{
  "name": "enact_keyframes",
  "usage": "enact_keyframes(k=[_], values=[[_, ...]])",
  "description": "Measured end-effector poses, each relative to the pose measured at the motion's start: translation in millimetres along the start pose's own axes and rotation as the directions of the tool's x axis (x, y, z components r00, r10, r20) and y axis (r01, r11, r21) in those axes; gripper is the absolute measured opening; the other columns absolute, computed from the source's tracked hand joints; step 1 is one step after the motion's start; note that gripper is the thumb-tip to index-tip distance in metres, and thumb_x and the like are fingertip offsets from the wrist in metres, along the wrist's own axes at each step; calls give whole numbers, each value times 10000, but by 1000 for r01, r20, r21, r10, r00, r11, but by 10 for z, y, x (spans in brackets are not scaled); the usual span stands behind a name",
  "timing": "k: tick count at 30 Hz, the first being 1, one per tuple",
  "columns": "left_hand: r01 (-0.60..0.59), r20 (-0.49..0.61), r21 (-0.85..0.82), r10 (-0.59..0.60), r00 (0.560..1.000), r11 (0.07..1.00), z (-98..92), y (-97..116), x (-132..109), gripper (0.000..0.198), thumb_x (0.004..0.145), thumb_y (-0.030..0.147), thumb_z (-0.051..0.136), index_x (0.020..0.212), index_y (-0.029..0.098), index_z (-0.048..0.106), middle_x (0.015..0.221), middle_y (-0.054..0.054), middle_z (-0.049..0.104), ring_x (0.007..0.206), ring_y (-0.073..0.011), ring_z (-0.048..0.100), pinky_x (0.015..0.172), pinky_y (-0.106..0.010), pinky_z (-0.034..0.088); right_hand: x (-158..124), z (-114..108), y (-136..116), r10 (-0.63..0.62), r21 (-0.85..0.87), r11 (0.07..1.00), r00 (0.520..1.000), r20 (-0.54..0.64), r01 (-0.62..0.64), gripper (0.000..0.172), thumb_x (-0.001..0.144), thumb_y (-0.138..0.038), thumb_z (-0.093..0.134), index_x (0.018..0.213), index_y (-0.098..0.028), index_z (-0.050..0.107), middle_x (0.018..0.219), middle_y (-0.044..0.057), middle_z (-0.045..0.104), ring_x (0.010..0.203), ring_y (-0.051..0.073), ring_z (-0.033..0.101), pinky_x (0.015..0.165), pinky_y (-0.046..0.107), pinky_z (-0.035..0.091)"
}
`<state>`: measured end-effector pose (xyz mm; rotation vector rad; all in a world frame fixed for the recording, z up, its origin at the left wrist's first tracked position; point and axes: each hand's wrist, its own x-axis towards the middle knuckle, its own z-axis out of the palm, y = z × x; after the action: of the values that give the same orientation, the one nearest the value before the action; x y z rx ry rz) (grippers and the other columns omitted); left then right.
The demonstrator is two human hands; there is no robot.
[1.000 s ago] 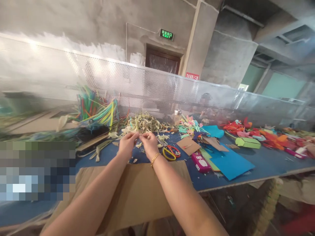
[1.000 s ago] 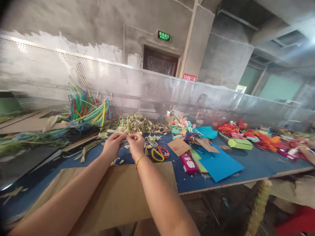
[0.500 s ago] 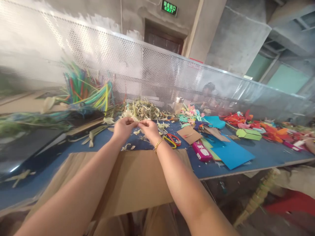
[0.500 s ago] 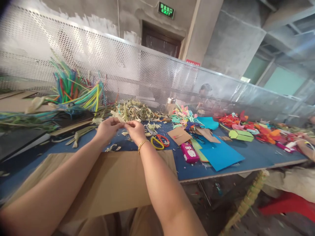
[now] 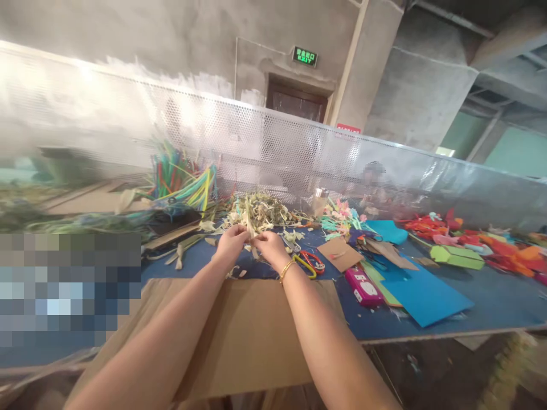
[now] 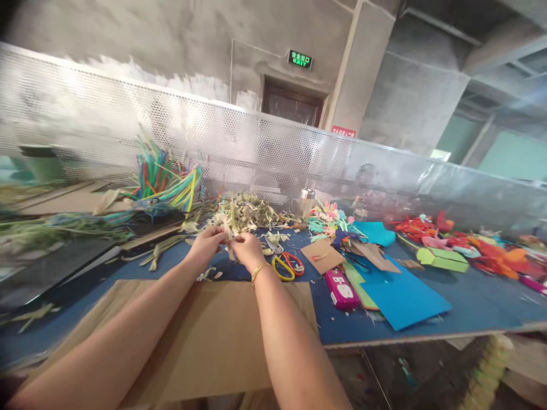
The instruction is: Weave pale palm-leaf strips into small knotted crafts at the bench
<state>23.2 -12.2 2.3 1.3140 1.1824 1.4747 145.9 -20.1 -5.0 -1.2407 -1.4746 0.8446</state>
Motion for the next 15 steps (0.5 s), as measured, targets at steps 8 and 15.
enact_keyframes(k=[8, 15], values=[[-28, -167, 10, 29, 985, 1000, 37, -44, 8, 135, 722, 329, 482, 660, 209, 473, 524, 44, 420, 490, -125, 421, 480, -239, 341, -90, -11, -147, -78, 162, 986, 969, 235, 40, 214, 617, -337, 694, 637, -173, 558, 599, -47, 547, 576, 92, 458, 589, 225, 352], [-190, -58, 404, 232, 971, 895, 25, -33, -30, 160, 828, 351, 441, 741, 217, 459, 706, -22, 567, 685, -190, 539, 639, -299, 386, -80, 11, -111, -15, 242, 970, 983, 184, -31, 95, 620, -248, 602, 650, -181, 542, 587, -54, 524, 581, 97, 445, 613, 239, 346]])
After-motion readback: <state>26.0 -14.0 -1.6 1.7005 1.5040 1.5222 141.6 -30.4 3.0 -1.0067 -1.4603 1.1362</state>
